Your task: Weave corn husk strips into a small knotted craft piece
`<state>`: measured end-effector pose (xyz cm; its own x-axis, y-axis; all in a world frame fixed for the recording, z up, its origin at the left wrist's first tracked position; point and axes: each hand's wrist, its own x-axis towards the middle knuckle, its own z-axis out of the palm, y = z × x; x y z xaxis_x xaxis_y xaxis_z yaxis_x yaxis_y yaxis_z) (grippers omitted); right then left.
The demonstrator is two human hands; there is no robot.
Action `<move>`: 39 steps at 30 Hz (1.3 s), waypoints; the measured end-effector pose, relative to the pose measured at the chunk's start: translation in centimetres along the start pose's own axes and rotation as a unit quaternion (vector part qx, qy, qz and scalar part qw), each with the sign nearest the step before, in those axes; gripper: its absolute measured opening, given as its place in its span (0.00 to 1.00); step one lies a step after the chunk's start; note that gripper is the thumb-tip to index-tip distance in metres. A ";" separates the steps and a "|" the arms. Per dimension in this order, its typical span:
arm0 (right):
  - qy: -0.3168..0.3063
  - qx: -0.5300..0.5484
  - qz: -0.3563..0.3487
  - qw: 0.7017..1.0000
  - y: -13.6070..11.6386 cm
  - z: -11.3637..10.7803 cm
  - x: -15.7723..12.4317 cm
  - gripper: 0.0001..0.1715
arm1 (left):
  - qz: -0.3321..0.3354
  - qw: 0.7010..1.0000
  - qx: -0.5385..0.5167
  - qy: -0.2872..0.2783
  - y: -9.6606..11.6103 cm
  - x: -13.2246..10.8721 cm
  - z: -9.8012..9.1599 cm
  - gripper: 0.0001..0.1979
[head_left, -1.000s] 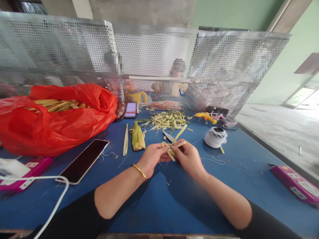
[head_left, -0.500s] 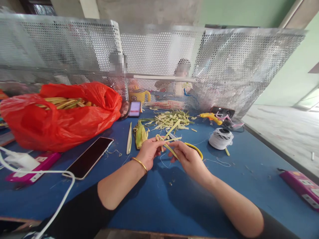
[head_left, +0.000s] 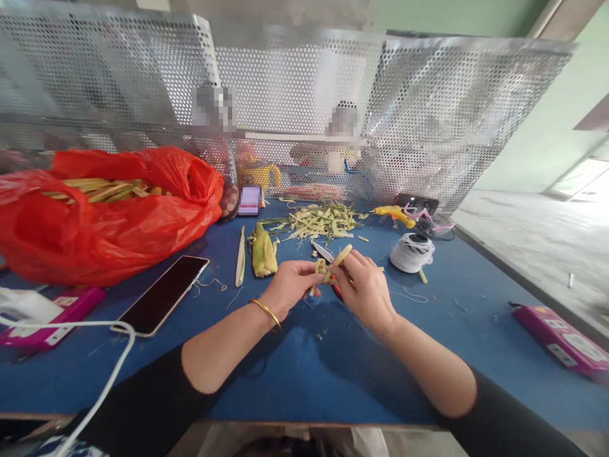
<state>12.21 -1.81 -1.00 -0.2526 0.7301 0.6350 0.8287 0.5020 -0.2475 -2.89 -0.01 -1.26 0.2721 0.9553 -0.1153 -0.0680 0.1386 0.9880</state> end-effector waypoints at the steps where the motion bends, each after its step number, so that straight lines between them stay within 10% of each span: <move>1: -0.015 -0.006 0.037 0.999 0.1 0.1 0.1 0.12 | 0.002 1.000 0.005 -0.008 0.0 -0.1 0.0 0.04; 8: -0.079 -0.016 0.149 0.986 0.2 0.6 0.1 0.11 | 0.001 1.000 0.013 -0.021 -0.1 -0.5 0.7 0.04; 14: 0.056 -0.082 -0.043 0.994 0.3 -0.5 0.1 0.10 | -0.023 0.996 -0.054 0.072 -0.3 0.1 0.3 0.04; 18: 0.002 -0.158 -0.148 0.976 0.2 -0.6 0.1 0.16 | -0.058 0.984 -0.125 0.113 0.0 0.5 -0.3 0.05; 30: -0.051 -0.158 -0.107 0.980 0.0 0.1 -0.2 0.15 | -0.082 0.982 -0.131 0.113 -0.1 0.3 -0.1 0.05; 35: -0.120 0.112 0.076 0.984 -0.7 1.2 -0.6 0.17 | -0.057 0.988 -0.100 0.105 -0.3 0.3 -0.1 0.09; 39: -0.127 0.364 0.311 0.869 -0.4 2.1 -0.3 0.19 | -0.053 0.983 -0.114 0.132 -0.1 0.4 -0.3 0.08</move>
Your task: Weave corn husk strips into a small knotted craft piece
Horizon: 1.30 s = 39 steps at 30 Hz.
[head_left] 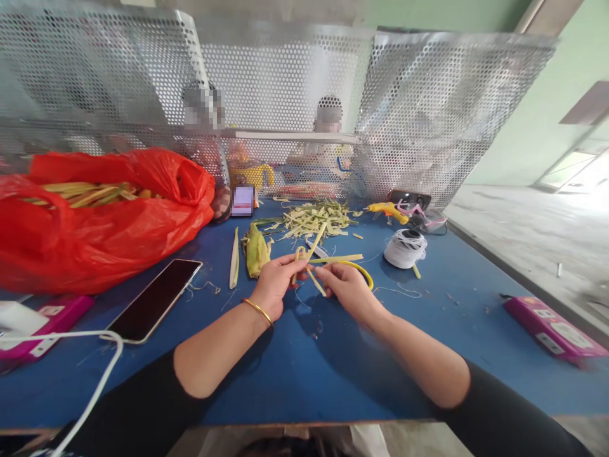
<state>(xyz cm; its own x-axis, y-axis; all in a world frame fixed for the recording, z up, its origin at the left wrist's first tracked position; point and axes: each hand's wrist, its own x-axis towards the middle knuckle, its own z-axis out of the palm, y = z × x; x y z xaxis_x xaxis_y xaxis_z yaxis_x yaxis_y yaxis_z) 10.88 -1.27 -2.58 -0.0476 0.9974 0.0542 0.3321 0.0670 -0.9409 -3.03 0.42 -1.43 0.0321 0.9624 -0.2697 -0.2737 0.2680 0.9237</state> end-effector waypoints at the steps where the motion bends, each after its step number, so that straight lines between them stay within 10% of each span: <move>1: 0.021 0.065 0.018 0.998 0.0 0.0 0.2 0.18 | -0.002 1.000 -0.003 0.003 0.0 0.0 0.0 0.08; 6: 0.139 0.152 -0.085 0.975 -0.4 -0.4 0.2 0.13 | -0.001 1.000 0.008 -0.023 -0.1 -0.1 0.1 0.08; 10: 0.115 0.084 -0.201 0.969 -0.8 -0.5 -0.3 0.07 | 0.019 0.999 0.028 -0.027 -0.3 -0.1 0.3 0.07; 29: -0.014 -0.221 -0.100 0.970 -0.3 -1.2 0.2 0.16 | 0.107 0.989 0.100 0.001 -1.4 0.5 0.4 0.04; 39: 0.012 -0.246 -0.048 0.968 -0.7 -1.2 -0.1 0.16 | 0.193 0.937 0.288 -0.040 -1.9 0.5 0.0 0.01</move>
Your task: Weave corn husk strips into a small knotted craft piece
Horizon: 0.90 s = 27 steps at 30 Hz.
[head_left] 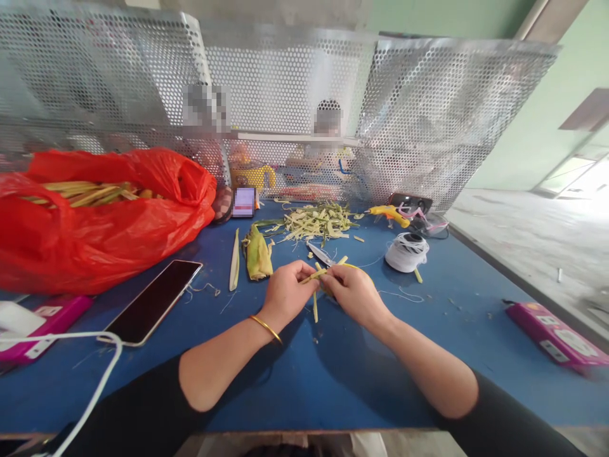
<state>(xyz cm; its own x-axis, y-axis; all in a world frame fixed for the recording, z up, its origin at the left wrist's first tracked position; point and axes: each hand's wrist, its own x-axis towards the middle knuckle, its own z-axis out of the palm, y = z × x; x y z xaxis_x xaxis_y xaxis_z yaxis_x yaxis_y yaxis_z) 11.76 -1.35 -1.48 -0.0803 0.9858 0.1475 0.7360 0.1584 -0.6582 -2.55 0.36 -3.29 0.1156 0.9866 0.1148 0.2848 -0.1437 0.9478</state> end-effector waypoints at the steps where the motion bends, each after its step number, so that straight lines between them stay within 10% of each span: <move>1: 0.005 0.025 0.014 1.000 -0.1 0.0 -0.1 0.14 | 0.010 1.000 0.022 -0.007 0.1 0.0 -0.1 0.01; 9: -0.087 0.264 0.083 0.957 -0.8 -0.7 0.1 0.06 | 0.057 0.995 0.053 -0.057 0.3 -0.2 -0.6 0.02; 27: -0.105 0.255 0.109 0.955 -0.2 -2.6 0.8 0.12 | -0.071 0.927 -0.068 -0.362 2.2 -1.2 -1.2 0.09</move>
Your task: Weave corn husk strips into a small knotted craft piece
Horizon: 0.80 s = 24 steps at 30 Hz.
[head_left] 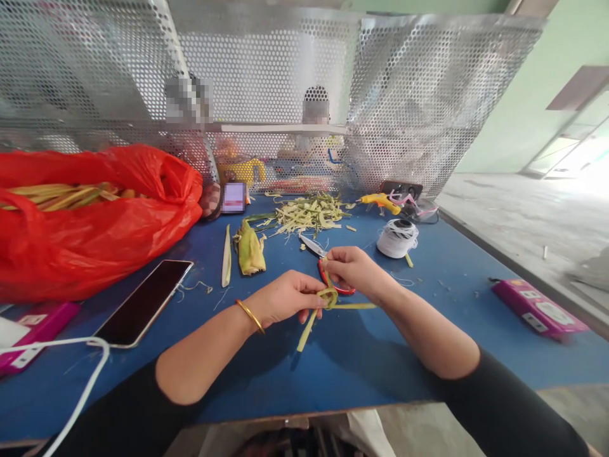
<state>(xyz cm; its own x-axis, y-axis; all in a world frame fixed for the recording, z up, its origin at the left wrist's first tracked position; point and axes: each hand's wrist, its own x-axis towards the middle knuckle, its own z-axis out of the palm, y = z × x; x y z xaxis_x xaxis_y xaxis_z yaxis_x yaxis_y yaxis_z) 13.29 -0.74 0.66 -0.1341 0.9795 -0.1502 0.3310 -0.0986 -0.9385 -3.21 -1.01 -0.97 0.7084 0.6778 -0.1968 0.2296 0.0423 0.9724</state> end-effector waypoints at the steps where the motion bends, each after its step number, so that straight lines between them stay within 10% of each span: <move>1: 0.001 0.029 0.014 0.999 -0.1 0.0 0.0 0.13 | -0.004 1.000 -0.001 -0.015 0.1 -0.1 0.0 0.09; 16: 0.018 0.176 0.038 0.983 0.3 0.7 0.5 0.15 | -0.070 0.994 -0.062 0.055 0.2 -0.1 0.0 0.17; 24: 0.092 0.120 -0.091 0.984 1.5 1.5 1.2 0.12 | -0.041 0.994 -0.028 0.100 -0.1 0.3 0.7 0.12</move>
<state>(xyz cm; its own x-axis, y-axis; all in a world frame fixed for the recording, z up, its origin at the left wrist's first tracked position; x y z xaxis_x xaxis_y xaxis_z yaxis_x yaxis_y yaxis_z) 12.24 0.03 -1.44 0.0090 0.9978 0.0653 0.0832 0.0644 -0.9945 -2.58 -1.32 -1.25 0.5409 0.8026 -0.2515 0.2398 0.1394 0.9608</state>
